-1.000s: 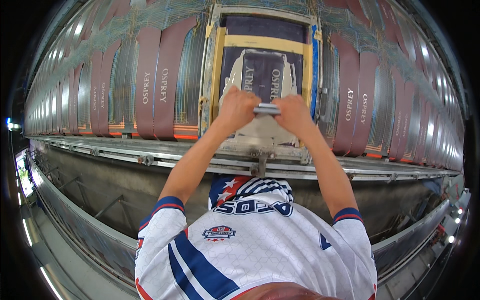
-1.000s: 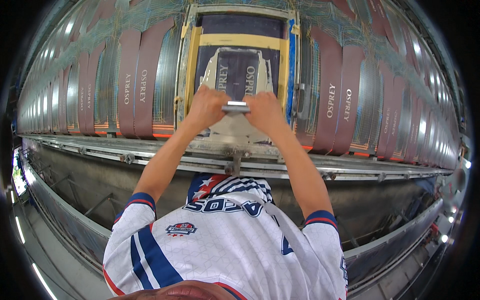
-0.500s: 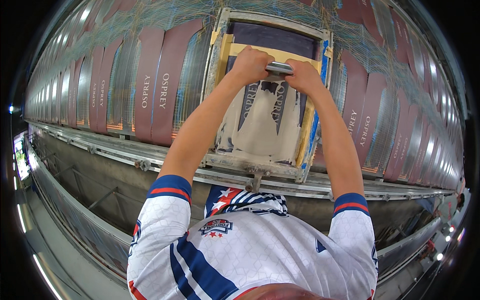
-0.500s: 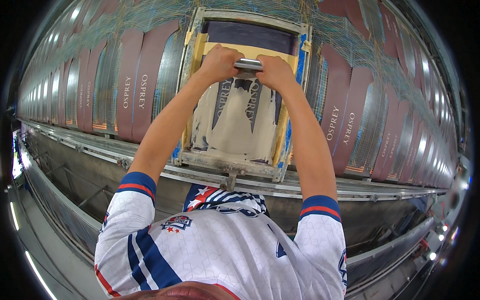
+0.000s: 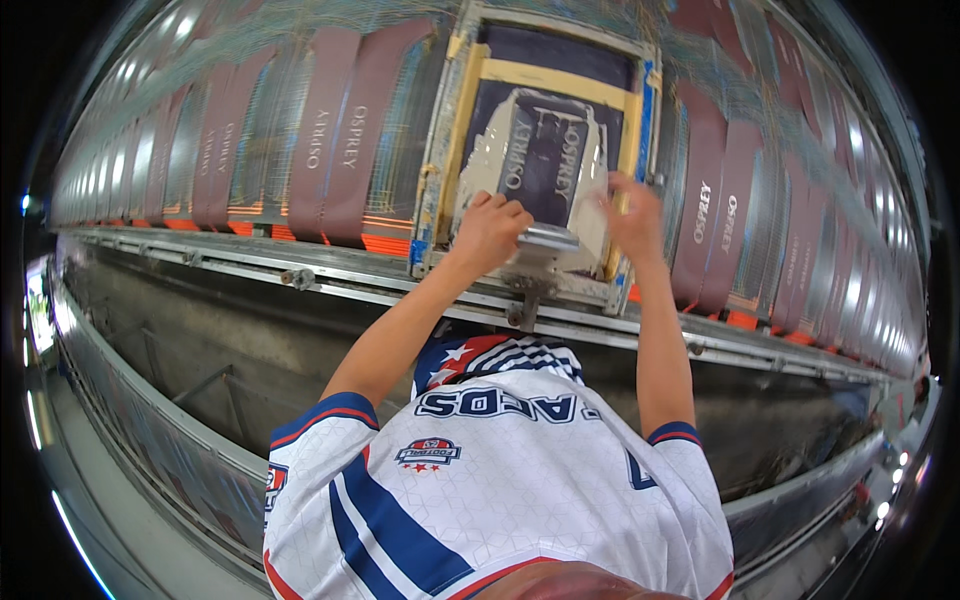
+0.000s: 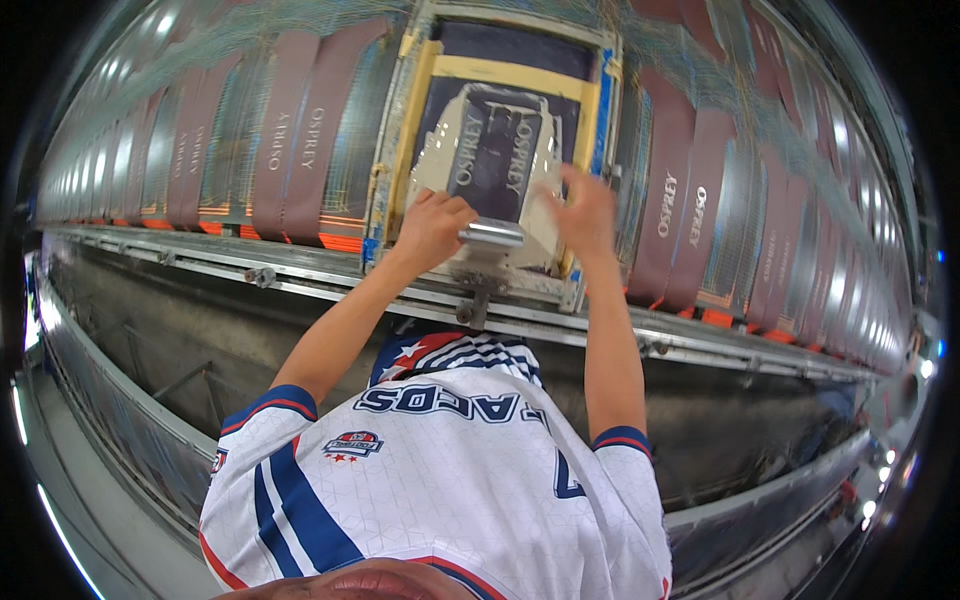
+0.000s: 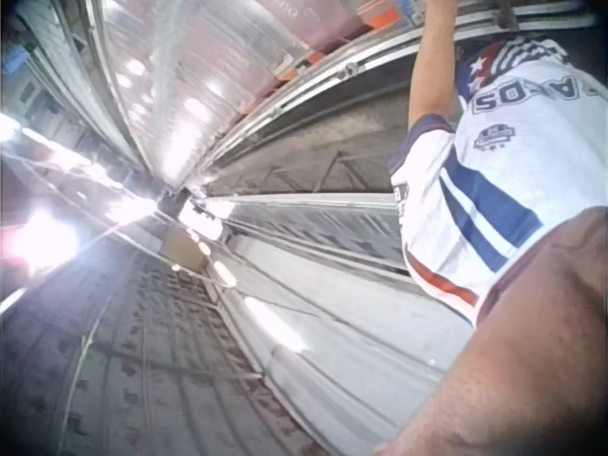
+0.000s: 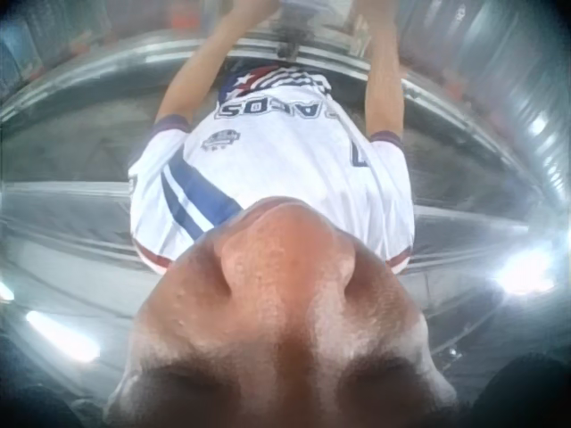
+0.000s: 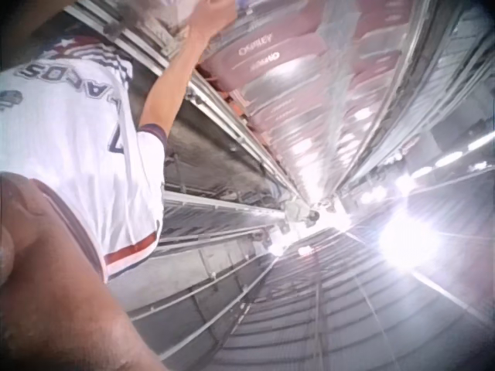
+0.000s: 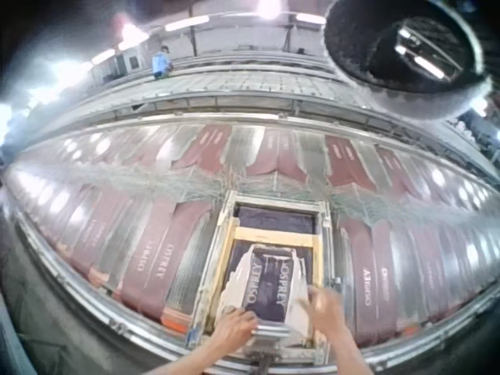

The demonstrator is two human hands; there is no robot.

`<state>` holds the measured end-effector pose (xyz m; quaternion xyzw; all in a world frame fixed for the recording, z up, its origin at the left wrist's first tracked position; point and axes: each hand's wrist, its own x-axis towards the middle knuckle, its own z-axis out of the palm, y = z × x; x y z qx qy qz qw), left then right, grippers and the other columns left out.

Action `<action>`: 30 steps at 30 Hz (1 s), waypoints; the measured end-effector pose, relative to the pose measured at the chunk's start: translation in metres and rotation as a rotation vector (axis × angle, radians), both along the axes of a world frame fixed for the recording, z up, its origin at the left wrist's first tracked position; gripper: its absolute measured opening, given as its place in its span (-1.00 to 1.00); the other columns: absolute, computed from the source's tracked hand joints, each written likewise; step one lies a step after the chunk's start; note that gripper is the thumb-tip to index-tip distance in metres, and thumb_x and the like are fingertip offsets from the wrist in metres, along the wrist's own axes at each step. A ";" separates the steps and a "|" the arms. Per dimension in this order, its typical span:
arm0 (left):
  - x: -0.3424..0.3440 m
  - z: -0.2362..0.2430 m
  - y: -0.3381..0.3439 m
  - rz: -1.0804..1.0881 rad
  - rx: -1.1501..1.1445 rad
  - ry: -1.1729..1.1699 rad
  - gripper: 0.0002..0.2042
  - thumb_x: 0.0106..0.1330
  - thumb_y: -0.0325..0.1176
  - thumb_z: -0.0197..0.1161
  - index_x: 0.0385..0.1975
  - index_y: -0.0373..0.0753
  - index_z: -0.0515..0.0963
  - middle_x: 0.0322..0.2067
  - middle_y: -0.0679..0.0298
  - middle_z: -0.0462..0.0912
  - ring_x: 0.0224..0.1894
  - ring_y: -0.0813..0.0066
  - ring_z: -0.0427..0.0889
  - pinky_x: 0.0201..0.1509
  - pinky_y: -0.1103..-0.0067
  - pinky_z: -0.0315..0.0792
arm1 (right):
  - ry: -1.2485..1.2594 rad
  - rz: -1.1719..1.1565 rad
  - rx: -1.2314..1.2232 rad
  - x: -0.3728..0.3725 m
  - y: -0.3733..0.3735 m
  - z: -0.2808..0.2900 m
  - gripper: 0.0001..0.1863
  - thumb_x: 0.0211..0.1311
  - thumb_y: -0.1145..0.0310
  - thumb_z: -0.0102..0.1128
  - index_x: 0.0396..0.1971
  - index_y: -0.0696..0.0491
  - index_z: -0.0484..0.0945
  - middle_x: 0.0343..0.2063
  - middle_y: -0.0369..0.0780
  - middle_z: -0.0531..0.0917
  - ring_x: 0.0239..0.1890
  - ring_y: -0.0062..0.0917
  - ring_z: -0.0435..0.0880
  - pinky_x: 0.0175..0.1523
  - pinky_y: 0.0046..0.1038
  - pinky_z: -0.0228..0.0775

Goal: The person uses a squeegee to spread white ink across a screen-printing frame mounted on a conveyor. They repeatedly pull the squeegee across the mesh to transfer ink onto the fabric below, then lift the frame to reveal the printed Osprey logo.

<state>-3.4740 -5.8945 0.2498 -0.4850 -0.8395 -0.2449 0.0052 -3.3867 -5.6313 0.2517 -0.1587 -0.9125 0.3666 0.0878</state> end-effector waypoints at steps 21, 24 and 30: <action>-0.111 0.032 -0.171 0.058 -0.121 0.034 -0.76 -0.12 -0.43 0.43 -0.38 -0.07 0.66 -0.36 0.43 0.65 -0.20 0.37 0.62 -0.04 0.43 0.36 | 0.222 -0.484 -0.154 -0.133 -0.108 -0.057 -0.67 0.36 0.17 0.23 -0.25 0.19 0.62 -0.33 -0.10 0.68 -0.26 -0.32 0.66 -0.09 -0.32 0.46; -0.149 0.035 -0.244 0.030 -0.117 0.038 -0.74 -0.15 -0.46 0.45 -0.38 -0.09 0.66 -0.35 0.41 0.68 -0.18 0.35 0.63 -0.05 0.41 0.37 | 0.216 -0.518 -0.171 -0.172 -0.184 -0.052 -0.69 0.40 0.15 0.20 -0.22 0.14 0.61 -0.35 -0.10 0.66 -0.27 -0.28 0.65 -0.12 -0.28 0.43; -0.143 0.044 -0.321 0.024 -0.078 0.072 -0.68 -0.23 -0.52 0.43 -0.37 -0.11 0.66 -0.32 0.40 0.70 -0.17 0.37 0.63 -0.03 0.41 0.35 | 0.129 -0.538 -0.215 -0.200 -0.233 -0.034 -0.68 0.38 0.09 0.19 -0.32 0.08 0.59 -0.50 -0.14 0.65 -0.45 -0.23 0.62 -0.24 -0.22 0.41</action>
